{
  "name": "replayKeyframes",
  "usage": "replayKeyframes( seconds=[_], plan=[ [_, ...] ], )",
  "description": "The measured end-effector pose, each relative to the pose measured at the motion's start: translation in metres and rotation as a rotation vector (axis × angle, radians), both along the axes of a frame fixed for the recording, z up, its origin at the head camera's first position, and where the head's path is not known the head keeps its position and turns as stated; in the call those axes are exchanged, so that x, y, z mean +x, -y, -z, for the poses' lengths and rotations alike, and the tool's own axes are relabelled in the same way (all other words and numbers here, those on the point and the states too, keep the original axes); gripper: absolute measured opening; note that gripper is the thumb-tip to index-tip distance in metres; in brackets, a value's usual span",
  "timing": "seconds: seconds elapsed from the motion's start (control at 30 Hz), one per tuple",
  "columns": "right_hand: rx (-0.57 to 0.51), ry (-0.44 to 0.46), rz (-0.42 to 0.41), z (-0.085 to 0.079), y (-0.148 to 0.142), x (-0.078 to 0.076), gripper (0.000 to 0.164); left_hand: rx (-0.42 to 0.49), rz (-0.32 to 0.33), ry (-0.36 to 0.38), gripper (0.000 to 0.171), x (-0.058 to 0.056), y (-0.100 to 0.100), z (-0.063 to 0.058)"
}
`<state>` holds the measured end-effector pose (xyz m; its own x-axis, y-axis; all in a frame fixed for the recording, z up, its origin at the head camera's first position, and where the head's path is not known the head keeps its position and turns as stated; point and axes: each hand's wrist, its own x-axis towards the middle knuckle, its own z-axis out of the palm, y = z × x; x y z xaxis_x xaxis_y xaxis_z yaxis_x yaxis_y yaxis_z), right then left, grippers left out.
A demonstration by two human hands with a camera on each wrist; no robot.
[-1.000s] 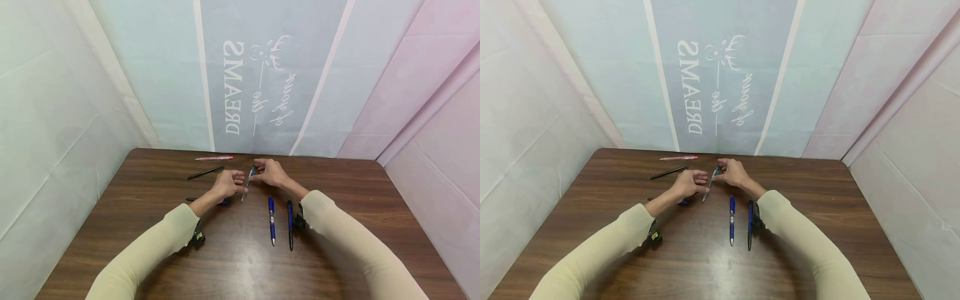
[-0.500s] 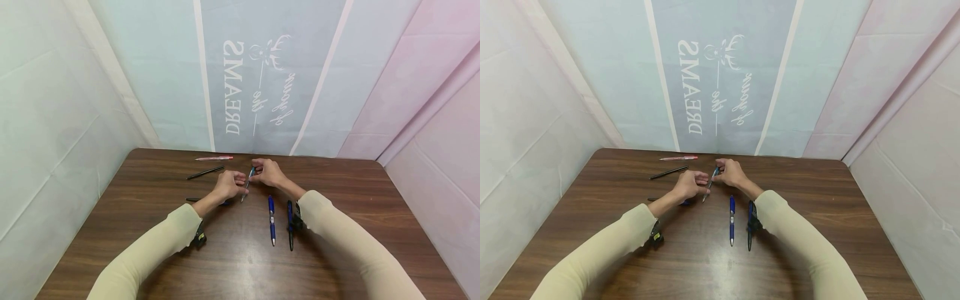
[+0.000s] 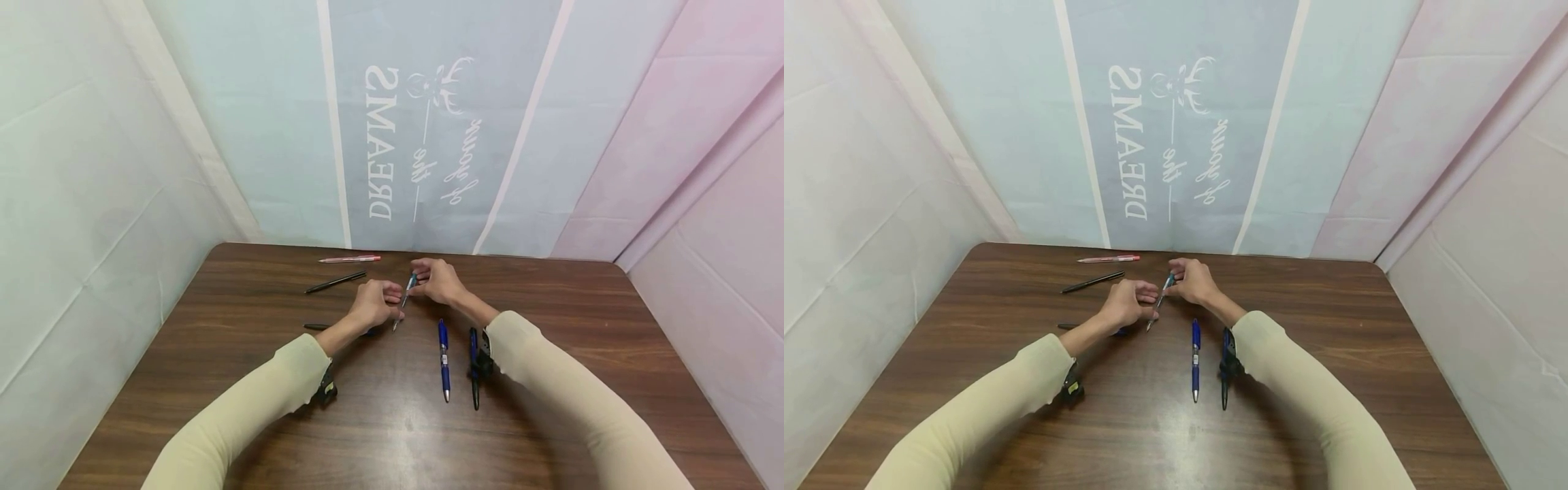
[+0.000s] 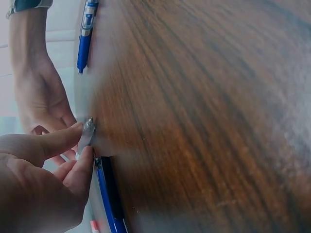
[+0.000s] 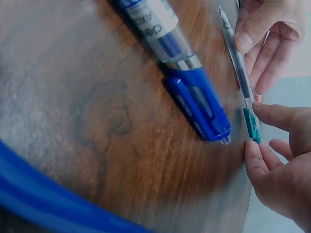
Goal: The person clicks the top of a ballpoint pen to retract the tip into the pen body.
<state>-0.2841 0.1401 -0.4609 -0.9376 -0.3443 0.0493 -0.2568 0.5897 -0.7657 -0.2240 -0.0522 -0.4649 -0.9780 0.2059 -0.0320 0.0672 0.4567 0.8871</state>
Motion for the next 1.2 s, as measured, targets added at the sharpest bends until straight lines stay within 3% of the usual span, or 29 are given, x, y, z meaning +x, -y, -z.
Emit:
replayKeyframes(
  seconds=[0.27, 0.6, 0.9, 1.2],
  plan=[
    [-0.068, 0.049, 0.048, 0.0, 0.001, -0.001, 0.062, 0.079, -0.002, 0.052, 0.044, 0.001, -0.001, -0.001],
    [-0.266, 0.165, 0.116, 0.0, 0.002, -0.004, 0.058, 0.129, -0.023, 0.127, 0.041, 0.001, -0.002, -0.003],
    [-0.409, 0.301, 0.118, 0.003, 0.003, -0.006, 0.046, 0.168, -0.038, 0.187, 0.036, -0.002, -0.001, -0.005],
    [-0.543, 0.386, 0.116, -0.002, 0.005, -0.005, 0.048, 0.17, -0.036, 0.208, 0.037, -0.004, 0.0, -0.011]
  ],
)
